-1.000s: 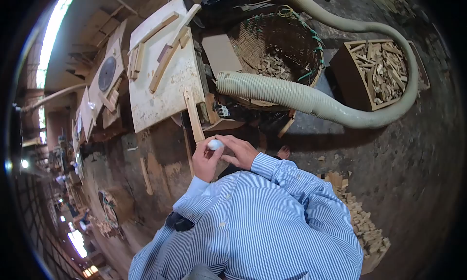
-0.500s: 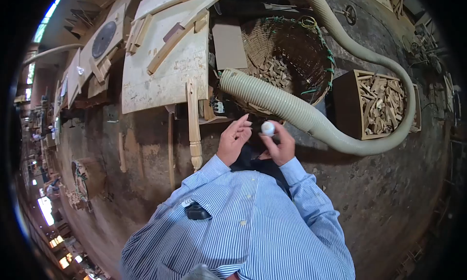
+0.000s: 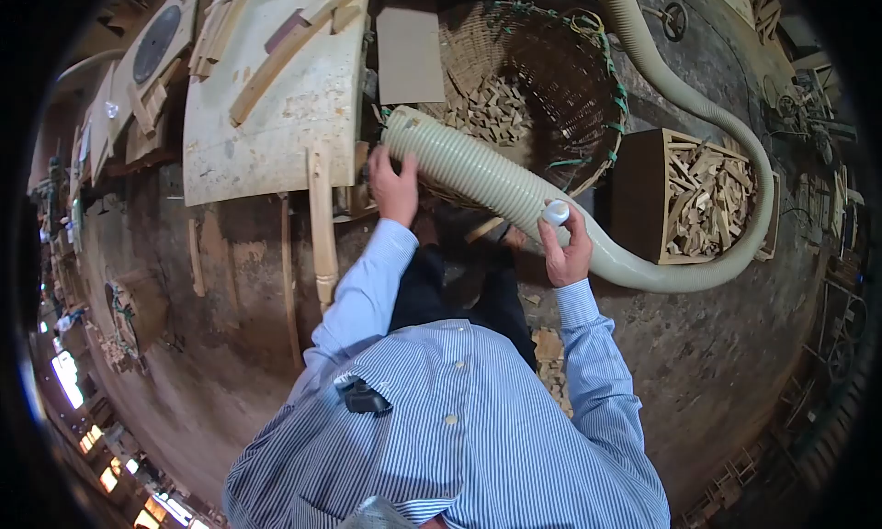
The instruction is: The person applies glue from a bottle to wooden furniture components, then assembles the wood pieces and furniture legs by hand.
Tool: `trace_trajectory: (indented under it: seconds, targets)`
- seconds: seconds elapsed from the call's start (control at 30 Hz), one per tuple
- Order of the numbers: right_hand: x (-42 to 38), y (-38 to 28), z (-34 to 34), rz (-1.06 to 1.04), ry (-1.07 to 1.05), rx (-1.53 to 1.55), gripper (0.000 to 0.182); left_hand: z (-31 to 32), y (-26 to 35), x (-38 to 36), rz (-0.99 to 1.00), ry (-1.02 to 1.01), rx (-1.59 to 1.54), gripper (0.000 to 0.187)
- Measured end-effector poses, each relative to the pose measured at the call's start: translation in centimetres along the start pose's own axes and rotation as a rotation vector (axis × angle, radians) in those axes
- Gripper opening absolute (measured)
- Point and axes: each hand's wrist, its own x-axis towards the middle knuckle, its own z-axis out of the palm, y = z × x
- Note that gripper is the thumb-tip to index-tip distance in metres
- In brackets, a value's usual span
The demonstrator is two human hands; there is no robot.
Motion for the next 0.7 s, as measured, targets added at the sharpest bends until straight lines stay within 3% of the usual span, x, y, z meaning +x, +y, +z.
trace_trajectory:
  seconds: [0.1, 0.23, 0.33, 0.47, 0.57, 0.7]
  targets:
    - [1.8, 1.8, -1.4, 0.044, -0.018, 0.038, 0.041, 2.6, -3.3, 4.3, -0.024, 0.041, 0.153, 0.066]
    - [2.6, 5.3, -4.7, 0.042, -0.048, -0.051, 0.043, 4.4, -6.1, 8.7, -0.069, -0.088, 0.366, 0.073]
    - [3.2, 7.0, -7.6, 0.071, -0.047, -0.031, 0.042, 4.8, -7.2, 9.9, -0.145, -0.263, 0.377, 0.072]
    - [3.5, 7.7, -10.7, 0.154, 0.047, 0.027, 0.042, 4.8, -7.6, 10.7, -0.276, -0.286, 0.381, 0.069]
    - [3.3, 8.1, -11.5, 0.188, 0.096, 0.081, 0.041, 4.8, -6.8, 11.5, -0.225, -0.247, 0.332, 0.06]
    - [1.8, 9.2, -11.7, 0.24, 0.079, 0.051, 0.039, 1.9, -1.0, 7.0, -0.081, -0.043, 0.079, 0.038]
